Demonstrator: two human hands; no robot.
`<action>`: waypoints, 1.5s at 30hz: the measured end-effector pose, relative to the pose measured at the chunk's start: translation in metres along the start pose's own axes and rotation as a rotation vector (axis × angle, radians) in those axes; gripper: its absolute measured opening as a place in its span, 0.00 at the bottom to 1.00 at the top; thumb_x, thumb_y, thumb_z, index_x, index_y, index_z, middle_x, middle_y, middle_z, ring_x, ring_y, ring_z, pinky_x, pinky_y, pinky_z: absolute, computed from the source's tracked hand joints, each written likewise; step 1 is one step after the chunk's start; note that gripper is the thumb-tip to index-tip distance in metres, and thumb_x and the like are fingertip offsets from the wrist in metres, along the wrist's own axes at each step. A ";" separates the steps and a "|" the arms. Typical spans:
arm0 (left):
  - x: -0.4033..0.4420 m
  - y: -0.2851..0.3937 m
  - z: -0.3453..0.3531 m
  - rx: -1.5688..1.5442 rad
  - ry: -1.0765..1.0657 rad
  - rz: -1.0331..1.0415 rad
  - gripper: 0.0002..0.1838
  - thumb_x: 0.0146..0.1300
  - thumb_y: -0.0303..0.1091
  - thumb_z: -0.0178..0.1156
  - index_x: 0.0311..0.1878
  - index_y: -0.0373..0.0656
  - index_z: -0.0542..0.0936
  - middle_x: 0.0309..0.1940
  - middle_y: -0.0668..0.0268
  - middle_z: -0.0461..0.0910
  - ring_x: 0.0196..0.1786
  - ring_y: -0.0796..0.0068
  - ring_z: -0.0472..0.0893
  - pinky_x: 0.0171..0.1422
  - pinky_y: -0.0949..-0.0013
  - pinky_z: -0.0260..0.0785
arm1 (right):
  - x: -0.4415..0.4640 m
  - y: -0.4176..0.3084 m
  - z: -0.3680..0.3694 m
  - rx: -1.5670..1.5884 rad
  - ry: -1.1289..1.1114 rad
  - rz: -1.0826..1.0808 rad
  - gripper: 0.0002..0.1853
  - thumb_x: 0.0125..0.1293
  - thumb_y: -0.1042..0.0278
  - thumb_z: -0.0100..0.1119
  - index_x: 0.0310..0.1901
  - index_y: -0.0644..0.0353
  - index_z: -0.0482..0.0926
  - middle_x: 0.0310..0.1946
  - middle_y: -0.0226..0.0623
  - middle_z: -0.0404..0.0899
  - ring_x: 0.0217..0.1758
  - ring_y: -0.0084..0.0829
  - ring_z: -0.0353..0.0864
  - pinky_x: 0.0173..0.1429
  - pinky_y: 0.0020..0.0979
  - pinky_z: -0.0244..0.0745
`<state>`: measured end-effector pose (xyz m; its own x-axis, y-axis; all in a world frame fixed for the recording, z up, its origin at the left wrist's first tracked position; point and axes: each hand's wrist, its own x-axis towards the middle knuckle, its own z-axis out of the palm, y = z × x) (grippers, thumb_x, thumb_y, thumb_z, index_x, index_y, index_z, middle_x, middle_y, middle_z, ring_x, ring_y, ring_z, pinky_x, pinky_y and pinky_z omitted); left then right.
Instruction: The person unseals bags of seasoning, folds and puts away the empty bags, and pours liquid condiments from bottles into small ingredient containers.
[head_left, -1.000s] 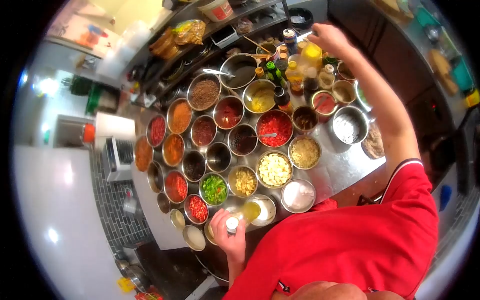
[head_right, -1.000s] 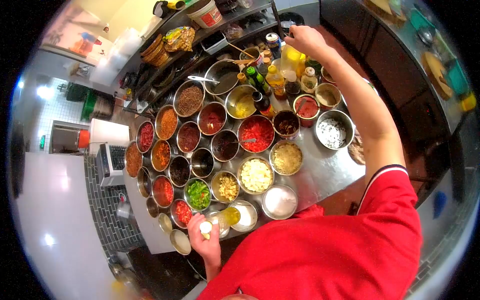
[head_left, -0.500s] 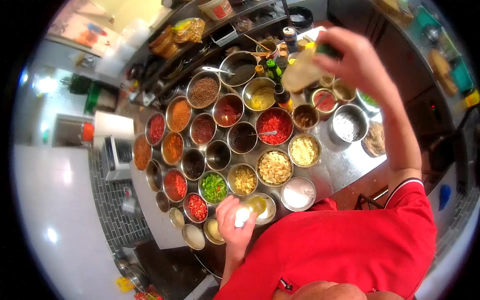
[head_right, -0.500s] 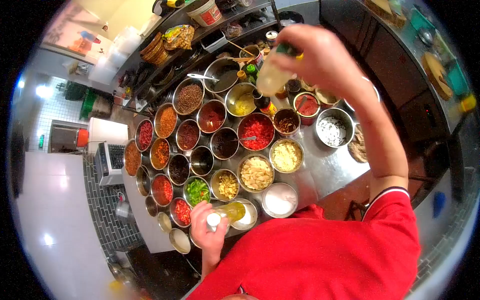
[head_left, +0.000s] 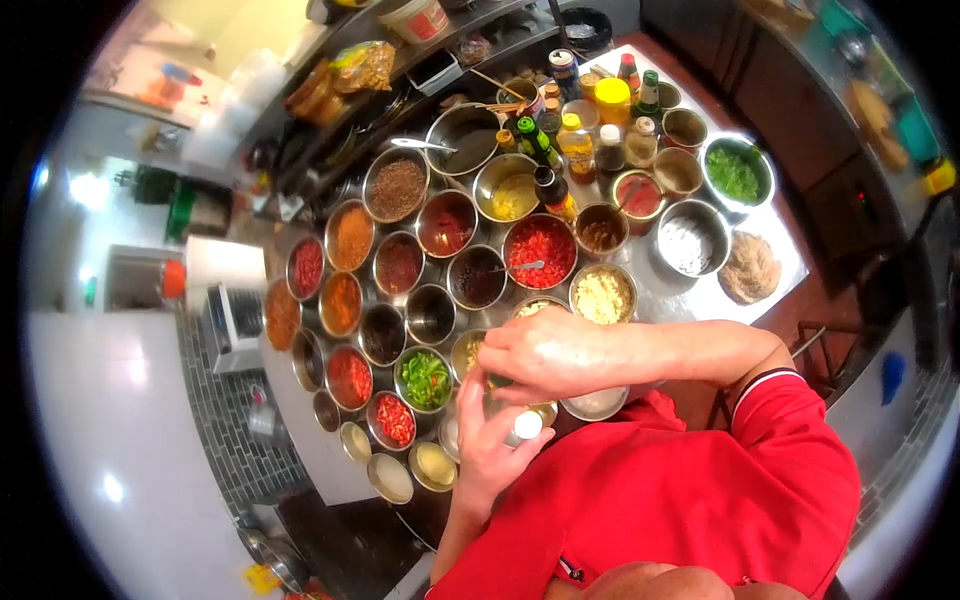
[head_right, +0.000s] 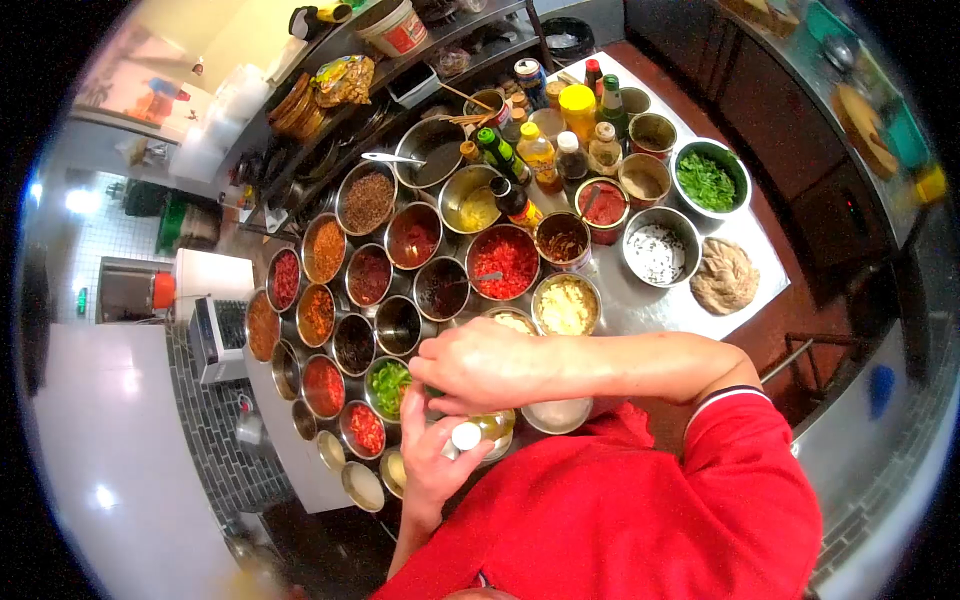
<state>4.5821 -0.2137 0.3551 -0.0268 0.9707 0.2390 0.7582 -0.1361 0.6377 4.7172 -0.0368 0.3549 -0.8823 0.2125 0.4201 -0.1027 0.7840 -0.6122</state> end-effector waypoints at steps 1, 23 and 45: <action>-0.003 -0.002 0.001 -0.019 0.002 -0.015 0.22 0.44 0.33 0.82 0.43 0.41 0.85 0.71 0.41 0.65 0.72 0.41 0.68 0.73 0.48 0.63 | 0.001 -0.004 0.001 0.020 -0.017 -0.011 0.16 0.61 0.58 0.67 0.41 0.61 0.75 0.33 0.40 0.77 0.35 0.44 0.83 0.36 0.42 0.80; -0.014 -0.028 0.021 -0.035 0.175 0.011 0.23 0.47 0.34 0.82 0.46 0.41 0.84 0.66 0.48 0.69 0.68 0.46 0.71 0.70 0.50 0.66 | 0.006 -0.017 0.023 0.199 -0.096 0.077 0.16 0.68 0.60 0.64 0.48 0.61 0.73 0.39 0.45 0.76 0.40 0.52 0.81 0.41 0.47 0.78; -0.072 -0.040 -0.012 -0.134 0.437 -0.239 0.24 0.49 0.34 0.79 0.49 0.39 0.81 0.67 0.44 0.69 0.68 0.48 0.72 0.71 0.53 0.66 | 0.017 0.329 -0.106 -0.703 -0.160 0.759 0.22 0.66 0.54 0.66 0.54 0.61 0.77 0.45 0.53 0.83 0.51 0.54 0.84 0.55 0.50 0.80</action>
<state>4.5459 -0.2806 0.3208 -0.4808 0.8079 0.3407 0.6081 0.0273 0.7934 4.7170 0.2869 0.2316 -0.6593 0.7510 -0.0367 0.7483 0.6507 -0.1289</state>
